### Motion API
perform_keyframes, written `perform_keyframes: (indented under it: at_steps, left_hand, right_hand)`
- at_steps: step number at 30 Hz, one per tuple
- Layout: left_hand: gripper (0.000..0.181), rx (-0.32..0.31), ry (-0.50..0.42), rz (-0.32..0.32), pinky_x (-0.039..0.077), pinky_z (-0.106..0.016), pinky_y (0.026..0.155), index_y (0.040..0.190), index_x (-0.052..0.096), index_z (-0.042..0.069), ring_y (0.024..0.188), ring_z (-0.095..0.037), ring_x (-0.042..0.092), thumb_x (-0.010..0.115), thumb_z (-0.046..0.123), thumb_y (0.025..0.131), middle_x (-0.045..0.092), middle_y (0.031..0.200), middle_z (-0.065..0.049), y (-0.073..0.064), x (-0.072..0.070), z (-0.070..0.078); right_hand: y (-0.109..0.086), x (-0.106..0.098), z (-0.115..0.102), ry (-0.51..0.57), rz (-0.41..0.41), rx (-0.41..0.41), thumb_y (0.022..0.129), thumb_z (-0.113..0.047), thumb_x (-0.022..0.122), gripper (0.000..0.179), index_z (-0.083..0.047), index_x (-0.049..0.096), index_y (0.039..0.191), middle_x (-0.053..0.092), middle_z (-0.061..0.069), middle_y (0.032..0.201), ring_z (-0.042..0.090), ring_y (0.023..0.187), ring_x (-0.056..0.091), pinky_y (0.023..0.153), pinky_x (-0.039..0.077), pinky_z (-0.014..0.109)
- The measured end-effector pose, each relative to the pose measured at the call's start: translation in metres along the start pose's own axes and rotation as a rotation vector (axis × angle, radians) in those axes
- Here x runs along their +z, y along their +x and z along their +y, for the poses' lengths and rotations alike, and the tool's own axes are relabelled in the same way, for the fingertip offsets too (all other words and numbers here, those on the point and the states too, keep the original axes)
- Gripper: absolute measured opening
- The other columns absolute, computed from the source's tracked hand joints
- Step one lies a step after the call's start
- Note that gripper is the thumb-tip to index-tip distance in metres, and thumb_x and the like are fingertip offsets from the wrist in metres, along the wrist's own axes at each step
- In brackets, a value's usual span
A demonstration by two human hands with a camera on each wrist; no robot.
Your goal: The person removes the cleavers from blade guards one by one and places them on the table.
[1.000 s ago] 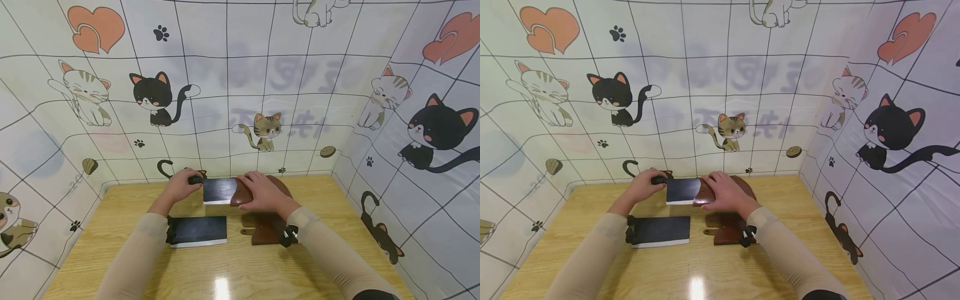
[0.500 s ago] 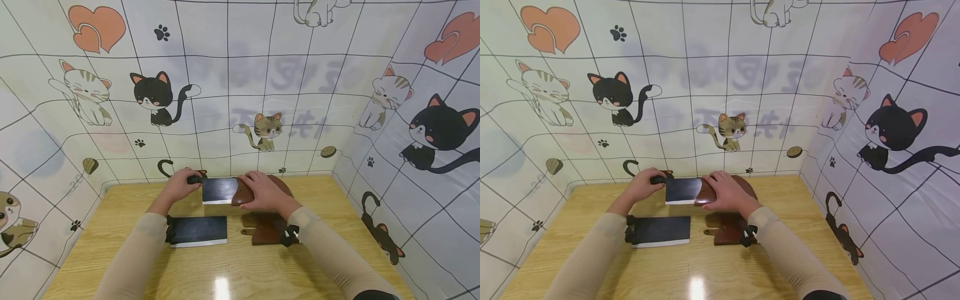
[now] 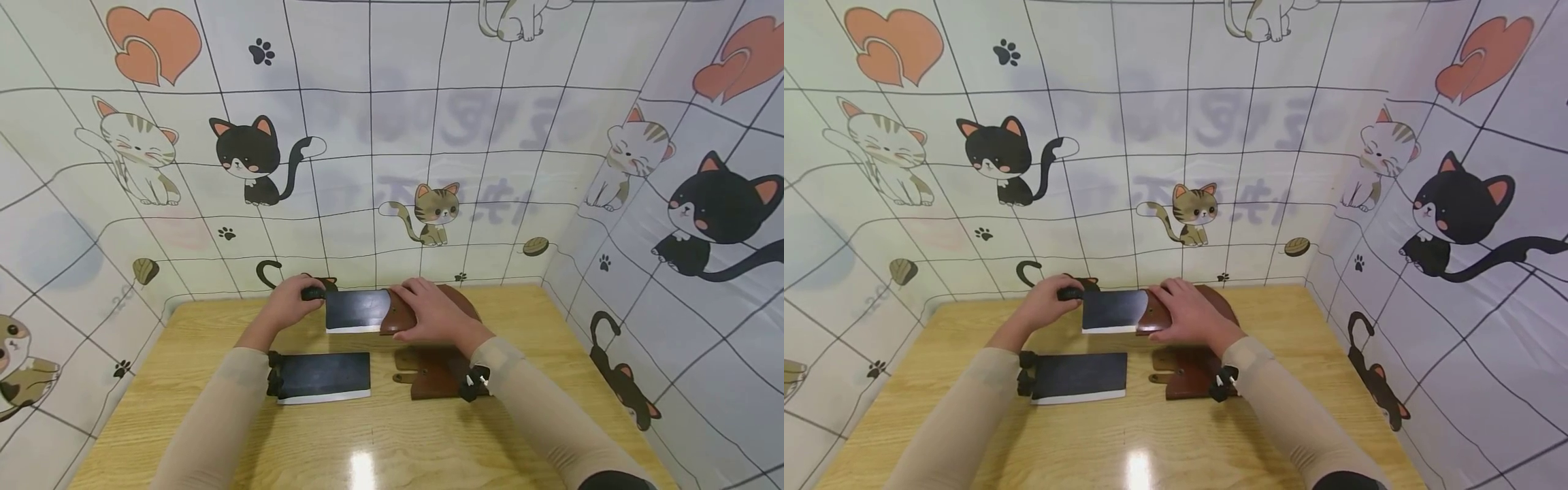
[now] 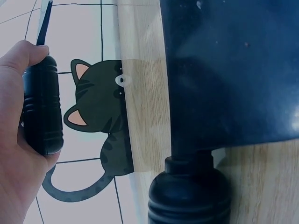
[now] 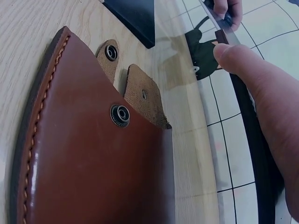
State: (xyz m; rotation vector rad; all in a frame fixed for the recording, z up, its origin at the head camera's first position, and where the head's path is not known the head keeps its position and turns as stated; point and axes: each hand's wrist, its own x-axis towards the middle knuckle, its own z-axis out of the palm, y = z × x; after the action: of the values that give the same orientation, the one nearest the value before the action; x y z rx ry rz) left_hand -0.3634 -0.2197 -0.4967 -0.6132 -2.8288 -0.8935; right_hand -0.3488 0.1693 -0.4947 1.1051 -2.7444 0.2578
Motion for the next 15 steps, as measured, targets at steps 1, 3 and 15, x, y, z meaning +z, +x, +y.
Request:
perform_keyframes:
  at_steps: [1,3,15]
  left_hand:
    - [0.029,-0.002,-0.002,-0.002,0.056,-0.057,0.094,0.129,0.078,0.014,0.109,-0.033,0.068,0.082,0.022,0.102,0.071,0.121,-0.009,0.0002,-0.0005,0.0004]
    - [0.029,-0.006,-0.005,-0.005,0.056,-0.057,0.094,0.130,0.078,0.014,0.108,-0.033,0.068,0.082,0.023,0.102,0.071,0.121,-0.009,0.0003,-0.0012,0.0010]
    - [0.029,-0.023,-0.012,-0.002,0.055,-0.058,0.095,0.129,0.078,0.014,0.112,-0.035,0.068,0.082,0.022,0.102,0.072,0.125,-0.011,-0.0025,-0.0033,0.0014]
  right_hand:
    - [0.0001,0.0000,0.0005,-0.001,-0.001,0.000,0.083,-0.076,0.081,0.108,-0.022,0.044,0.170,0.051,0.002,0.149,0.022,0.133,0.049,0.109,0.048,0.045]
    - [0.0003,0.0003,0.0014,0.002,0.003,-0.004,0.083,-0.076,0.081,0.108,-0.021,0.044,0.169,0.052,0.002,0.148,0.022,0.132,0.049,0.109,0.048,0.045]
    - [-0.0035,0.0004,0.0077,0.011,-0.010,0.000,0.084,-0.076,0.080,0.110,-0.019,0.043,0.170,0.051,0.004,0.150,0.024,0.132,0.050,0.108,0.048,0.048]
